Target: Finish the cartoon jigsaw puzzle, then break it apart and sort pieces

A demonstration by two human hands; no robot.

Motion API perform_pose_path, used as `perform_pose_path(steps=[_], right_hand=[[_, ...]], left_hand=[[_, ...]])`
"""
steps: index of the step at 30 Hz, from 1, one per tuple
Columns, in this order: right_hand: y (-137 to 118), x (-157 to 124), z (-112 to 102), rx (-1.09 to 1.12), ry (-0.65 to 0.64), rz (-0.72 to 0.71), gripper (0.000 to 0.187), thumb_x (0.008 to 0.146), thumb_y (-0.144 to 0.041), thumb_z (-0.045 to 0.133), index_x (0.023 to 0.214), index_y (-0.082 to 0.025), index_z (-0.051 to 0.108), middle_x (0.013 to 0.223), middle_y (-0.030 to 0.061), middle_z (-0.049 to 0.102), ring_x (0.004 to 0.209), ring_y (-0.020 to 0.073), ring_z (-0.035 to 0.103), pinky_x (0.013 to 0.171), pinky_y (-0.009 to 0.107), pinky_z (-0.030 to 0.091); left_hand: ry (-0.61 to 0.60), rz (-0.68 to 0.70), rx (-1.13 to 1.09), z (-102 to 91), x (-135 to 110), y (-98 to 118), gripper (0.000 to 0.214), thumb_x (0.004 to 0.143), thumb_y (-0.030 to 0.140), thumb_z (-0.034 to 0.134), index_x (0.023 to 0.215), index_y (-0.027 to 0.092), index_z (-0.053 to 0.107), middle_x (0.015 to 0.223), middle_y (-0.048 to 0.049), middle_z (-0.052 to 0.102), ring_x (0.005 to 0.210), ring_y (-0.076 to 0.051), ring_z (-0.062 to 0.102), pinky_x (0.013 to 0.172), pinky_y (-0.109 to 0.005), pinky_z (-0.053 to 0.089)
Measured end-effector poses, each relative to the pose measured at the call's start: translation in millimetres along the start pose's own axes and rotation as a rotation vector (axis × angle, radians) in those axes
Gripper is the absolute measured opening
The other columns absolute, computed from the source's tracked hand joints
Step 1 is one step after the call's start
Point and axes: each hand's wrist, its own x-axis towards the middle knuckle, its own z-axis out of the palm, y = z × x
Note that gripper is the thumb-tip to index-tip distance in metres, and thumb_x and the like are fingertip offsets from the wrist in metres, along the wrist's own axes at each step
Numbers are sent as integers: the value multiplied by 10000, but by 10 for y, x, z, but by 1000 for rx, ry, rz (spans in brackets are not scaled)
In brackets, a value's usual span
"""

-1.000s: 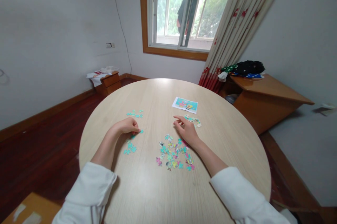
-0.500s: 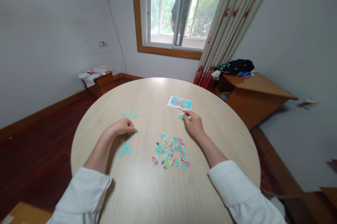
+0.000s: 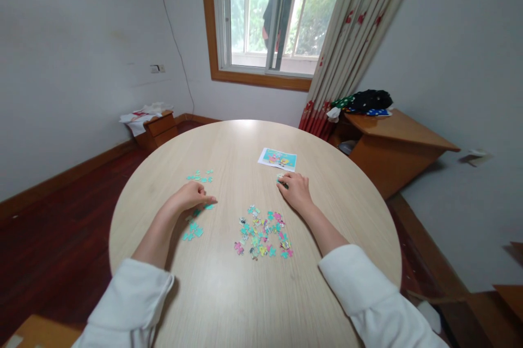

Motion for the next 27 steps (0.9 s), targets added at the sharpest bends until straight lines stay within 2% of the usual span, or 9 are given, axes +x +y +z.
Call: perform_pose_path(steps=[5,8,13,18,21,24,27], right_hand=[[-20,12,-27,-6,-34,-17,123,802,-194,576,787,-191,698,929,76,690,941,235,557,770,355,298],[-16,19,-26,-22,-34,-32,153,815,-177,549,760,-193,691,900,73,702,914,227,567,757,346,291],[16,32,-13,-60,22,-30,176,842,-180,510,774,-188,672,875,80,710,853,218,586,734,335,302],[-5,49,-57,-23,92,14,188,854,-193,479,796,-170,657,866,95,701,824,221,599,717,327,340],[-112,34,-102,132,125,22,194,856,-219,463,818,-180,649,816,79,697,744,201,607,680,304,382],[-312,-25,-150,332,108,15,199,863,-250,450,865,-188,640,725,44,684,638,174,607,630,280,421],[-541,-112,-193,485,63,-75,192,875,-255,444,868,-191,626,705,23,680,618,151,619,633,262,454]], left_hand=[[170,10,19,26,-22,76,428,569,464,679,442,190,376,348,64,369,371,-61,303,410,-209,204],[223,14,2,59,-5,78,414,606,457,653,453,193,373,354,57,387,373,-70,327,417,-210,224],[294,56,26,99,14,80,373,657,397,615,460,194,372,367,61,371,391,-78,335,441,-216,225],[379,155,-17,172,36,157,345,672,348,590,456,188,374,398,65,350,429,-77,335,466,-220,226],[326,180,-176,257,23,249,318,671,373,605,486,179,434,442,60,388,444,-76,352,468,-218,249],[159,153,-406,368,-27,349,270,691,390,605,575,154,545,504,23,490,463,-81,405,462,-215,296],[-37,104,-626,489,-85,422,245,713,368,615,695,124,619,629,-49,611,485,-77,450,481,-218,343]])
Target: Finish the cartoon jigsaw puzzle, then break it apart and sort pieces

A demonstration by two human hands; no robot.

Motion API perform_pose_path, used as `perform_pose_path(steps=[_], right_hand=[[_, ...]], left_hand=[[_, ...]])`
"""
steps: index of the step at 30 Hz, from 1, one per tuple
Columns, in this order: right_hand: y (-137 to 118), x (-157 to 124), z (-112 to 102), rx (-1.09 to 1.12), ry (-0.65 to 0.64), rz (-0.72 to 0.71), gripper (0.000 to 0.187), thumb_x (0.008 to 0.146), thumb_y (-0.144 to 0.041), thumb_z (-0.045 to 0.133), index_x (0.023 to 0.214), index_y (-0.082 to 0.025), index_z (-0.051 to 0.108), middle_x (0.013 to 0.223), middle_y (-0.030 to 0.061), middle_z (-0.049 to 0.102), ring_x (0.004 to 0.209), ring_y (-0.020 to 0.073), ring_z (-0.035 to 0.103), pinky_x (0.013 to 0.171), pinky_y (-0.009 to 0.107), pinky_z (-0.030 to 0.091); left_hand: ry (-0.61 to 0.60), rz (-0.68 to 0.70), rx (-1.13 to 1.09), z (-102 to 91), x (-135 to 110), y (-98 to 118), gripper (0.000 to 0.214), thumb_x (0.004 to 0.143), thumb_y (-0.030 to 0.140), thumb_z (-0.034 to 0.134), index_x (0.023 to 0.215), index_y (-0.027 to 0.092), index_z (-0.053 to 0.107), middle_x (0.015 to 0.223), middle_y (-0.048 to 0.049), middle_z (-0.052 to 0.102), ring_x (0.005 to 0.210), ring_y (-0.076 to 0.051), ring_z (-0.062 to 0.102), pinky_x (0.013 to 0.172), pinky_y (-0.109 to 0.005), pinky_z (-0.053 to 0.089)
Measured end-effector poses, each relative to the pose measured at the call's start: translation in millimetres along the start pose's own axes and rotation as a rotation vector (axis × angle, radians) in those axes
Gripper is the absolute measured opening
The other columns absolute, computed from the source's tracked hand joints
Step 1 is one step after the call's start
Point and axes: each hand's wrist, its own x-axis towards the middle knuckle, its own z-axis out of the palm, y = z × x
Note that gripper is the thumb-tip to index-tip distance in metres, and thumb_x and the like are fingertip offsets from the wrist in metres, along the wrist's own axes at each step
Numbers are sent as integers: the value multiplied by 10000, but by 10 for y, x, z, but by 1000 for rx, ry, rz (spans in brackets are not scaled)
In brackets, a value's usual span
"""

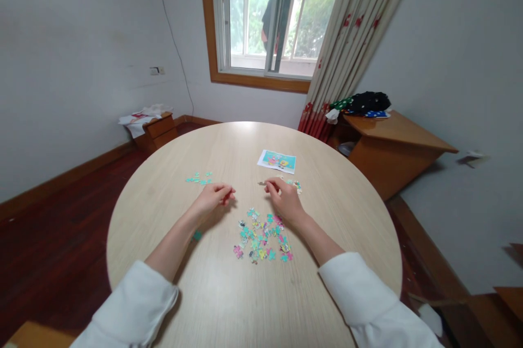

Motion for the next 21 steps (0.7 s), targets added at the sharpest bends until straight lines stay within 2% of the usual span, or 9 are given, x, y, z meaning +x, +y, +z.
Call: perform_pose_path(steps=[5,9,13,21], right_hand=[[-180,-85,93,74,-77,-161,180,884,-240,455,891,-203,631,805,41,709,726,153,662,684,257,491],[-165,-98,128,96,-105,-284,165,874,-201,484,900,-191,646,825,45,714,739,145,664,697,249,505],[-184,-96,127,157,-116,-339,165,849,-153,512,915,-188,660,838,40,722,748,140,671,695,240,518],[-122,-92,119,147,-80,-208,184,856,-209,509,939,-185,672,908,64,725,805,164,677,760,291,532]], left_hand=[[-243,-118,-168,170,-54,-39,323,737,410,626,808,96,646,734,-103,672,450,-65,439,484,-238,344],[-300,-77,-149,211,-67,-45,343,692,419,678,719,78,657,540,-28,579,438,-53,392,465,-219,266],[-256,-24,-97,192,-59,-38,324,662,405,696,655,83,661,429,36,448,418,-45,350,454,-209,199],[-75,55,-16,166,-78,67,237,685,322,669,575,119,615,429,30,463,425,-57,373,454,-216,256]])
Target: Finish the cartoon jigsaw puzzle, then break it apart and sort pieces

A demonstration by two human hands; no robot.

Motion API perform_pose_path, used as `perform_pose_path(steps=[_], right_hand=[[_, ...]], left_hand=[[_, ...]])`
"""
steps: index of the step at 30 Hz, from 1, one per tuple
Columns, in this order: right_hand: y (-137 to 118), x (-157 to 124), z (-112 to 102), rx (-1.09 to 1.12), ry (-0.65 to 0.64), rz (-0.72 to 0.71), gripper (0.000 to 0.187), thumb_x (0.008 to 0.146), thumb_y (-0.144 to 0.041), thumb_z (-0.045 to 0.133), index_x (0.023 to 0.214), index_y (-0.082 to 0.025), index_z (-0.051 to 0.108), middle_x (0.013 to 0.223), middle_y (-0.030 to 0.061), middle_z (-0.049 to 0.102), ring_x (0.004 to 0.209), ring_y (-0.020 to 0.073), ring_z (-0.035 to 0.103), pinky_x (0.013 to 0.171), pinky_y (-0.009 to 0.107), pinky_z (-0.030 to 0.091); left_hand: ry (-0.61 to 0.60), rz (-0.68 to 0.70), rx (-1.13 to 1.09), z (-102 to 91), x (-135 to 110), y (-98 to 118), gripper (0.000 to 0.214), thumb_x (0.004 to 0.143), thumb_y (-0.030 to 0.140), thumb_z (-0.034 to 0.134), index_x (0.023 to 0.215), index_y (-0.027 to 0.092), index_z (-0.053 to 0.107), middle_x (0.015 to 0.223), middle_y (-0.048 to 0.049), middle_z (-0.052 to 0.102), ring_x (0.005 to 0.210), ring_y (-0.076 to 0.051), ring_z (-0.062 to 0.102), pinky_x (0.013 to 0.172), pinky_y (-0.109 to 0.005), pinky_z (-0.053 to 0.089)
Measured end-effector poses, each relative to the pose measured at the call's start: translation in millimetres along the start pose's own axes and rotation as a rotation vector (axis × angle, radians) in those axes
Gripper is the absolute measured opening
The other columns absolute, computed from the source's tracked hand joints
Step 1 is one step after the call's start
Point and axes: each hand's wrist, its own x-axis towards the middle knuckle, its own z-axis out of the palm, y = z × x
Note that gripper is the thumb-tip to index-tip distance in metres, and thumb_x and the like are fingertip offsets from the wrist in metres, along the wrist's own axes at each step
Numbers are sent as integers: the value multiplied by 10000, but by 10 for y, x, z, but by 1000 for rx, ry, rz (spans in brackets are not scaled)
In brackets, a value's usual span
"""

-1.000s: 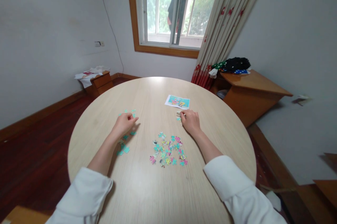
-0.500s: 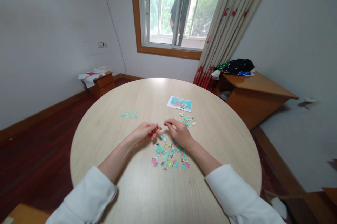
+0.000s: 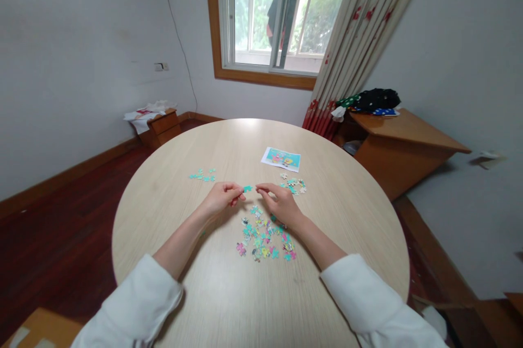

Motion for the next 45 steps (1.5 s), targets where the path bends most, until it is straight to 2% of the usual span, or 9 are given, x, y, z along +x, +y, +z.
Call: perform_pose_path(steps=[4,11,19,30,34,37,42,45], right_hand=[[111,4,-44,-31,27,55,188,849,-225,507,932,-186,672,879,64,725,768,167,672,743,298,527],[230,21,-124,-82,76,135,188,836,-247,510,901,-190,677,849,58,719,710,167,650,706,301,512],[357,9,-169,-77,60,243,210,825,-250,490,926,-180,661,822,57,716,710,166,661,706,305,511],[469,2,-227,-141,83,335,227,797,-249,480,909,-178,664,778,51,715,649,159,652,686,301,505],[533,-7,-241,-148,110,338,230,787,-248,475,895,-179,666,743,47,705,643,165,642,669,303,502],[544,-14,-238,-131,109,337,233,789,-250,471,896,-179,665,740,47,702,639,164,640,663,301,501],[520,-13,-234,-128,85,342,228,788,-245,476,895,-179,666,756,48,705,646,159,642,667,298,498],[511,-13,-233,-127,86,347,229,790,-243,472,892,-177,667,749,49,704,635,157,641,662,297,496]], left_hand=[[80,21,45,-122,19,37,260,667,346,677,552,131,587,427,32,472,411,-56,366,434,-217,257],[136,57,131,-363,82,7,373,576,473,700,499,137,557,364,58,404,374,-46,322,402,-201,195],[177,68,129,-399,105,-24,367,577,460,709,506,135,555,401,42,443,388,-48,339,404,-197,218],[115,29,164,-463,98,-11,337,592,440,711,561,119,614,408,45,440,411,-56,352,425,-213,237],[123,-6,76,-464,88,-11,309,568,396,752,603,117,622,546,-9,600,440,-51,420,437,-200,303],[123,-59,-36,-456,82,-16,295,563,349,779,650,117,620,664,-49,674,505,-70,528,505,-206,416],[145,-139,-183,-430,79,-25,239,617,249,776,629,119,576,625,-45,668,680,-140,659,713,-278,530],[180,-137,-237,-415,82,-25,259,647,203,754,566,129,519,552,-17,634,684,-141,672,731,-266,537]])
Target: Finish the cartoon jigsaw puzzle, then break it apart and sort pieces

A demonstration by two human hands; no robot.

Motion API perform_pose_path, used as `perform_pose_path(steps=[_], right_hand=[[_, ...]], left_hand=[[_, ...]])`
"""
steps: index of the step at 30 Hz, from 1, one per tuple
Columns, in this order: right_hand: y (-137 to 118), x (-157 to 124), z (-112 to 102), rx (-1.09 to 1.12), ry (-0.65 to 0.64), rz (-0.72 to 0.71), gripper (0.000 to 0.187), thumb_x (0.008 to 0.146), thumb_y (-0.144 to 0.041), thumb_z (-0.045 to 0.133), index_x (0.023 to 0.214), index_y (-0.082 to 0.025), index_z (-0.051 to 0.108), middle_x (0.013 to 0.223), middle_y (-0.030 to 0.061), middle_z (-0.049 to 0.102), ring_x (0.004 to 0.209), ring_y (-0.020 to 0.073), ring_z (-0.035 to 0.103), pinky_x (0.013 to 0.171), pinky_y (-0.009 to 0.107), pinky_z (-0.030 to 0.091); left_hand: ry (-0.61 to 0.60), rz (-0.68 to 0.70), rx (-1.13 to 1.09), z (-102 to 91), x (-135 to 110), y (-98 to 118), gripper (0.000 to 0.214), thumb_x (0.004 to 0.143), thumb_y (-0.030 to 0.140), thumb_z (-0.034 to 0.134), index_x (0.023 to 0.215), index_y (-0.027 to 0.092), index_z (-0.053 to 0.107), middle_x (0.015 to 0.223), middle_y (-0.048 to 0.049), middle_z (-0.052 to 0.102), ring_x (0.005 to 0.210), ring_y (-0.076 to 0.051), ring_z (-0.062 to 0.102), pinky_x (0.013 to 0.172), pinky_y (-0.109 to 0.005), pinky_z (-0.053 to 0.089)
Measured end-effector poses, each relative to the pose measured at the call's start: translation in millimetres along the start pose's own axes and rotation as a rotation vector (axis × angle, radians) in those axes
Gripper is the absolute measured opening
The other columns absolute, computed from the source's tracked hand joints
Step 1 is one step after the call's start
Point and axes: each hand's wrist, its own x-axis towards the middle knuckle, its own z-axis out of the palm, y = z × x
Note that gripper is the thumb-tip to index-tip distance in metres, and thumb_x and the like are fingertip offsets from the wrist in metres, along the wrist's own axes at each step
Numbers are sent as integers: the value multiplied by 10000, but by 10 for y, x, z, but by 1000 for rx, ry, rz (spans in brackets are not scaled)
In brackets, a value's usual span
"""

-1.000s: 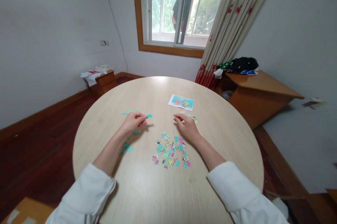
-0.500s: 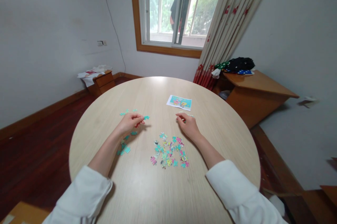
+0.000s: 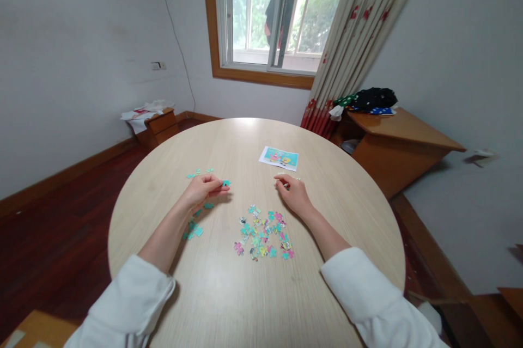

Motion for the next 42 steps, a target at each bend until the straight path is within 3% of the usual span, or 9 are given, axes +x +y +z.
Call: perform_pose_path(steps=[16,27,35,42], right_hand=[[-11,-8,6,5,-19,0,220,792,-248,484,896,-172,663,720,37,698,606,145,635,645,286,490],[-23,-14,2,10,-29,-6,213,790,-231,490,900,-177,663,687,23,692,589,144,633,654,294,503],[-2,-12,7,-7,-44,-17,209,794,-220,492,901,-187,668,709,24,700,615,148,642,661,295,501],[10,-18,14,-9,-47,-15,207,797,-227,492,902,-189,667,688,21,694,610,149,639,658,295,500]], left_hand=[[11,-16,8,-27,-8,31,197,664,145,734,575,111,561,582,-41,665,634,-119,664,691,-234,550],[6,22,40,-52,6,16,273,568,201,801,576,119,541,576,-28,664,608,-118,654,696,-256,546],[-20,68,67,-56,-11,39,365,516,248,809,789,128,599,647,-14,670,618,-128,641,674,-290,535],[-35,82,165,-117,18,17,267,529,237,755,751,125,657,590,11,599,539,-91,555,575,-243,452]])
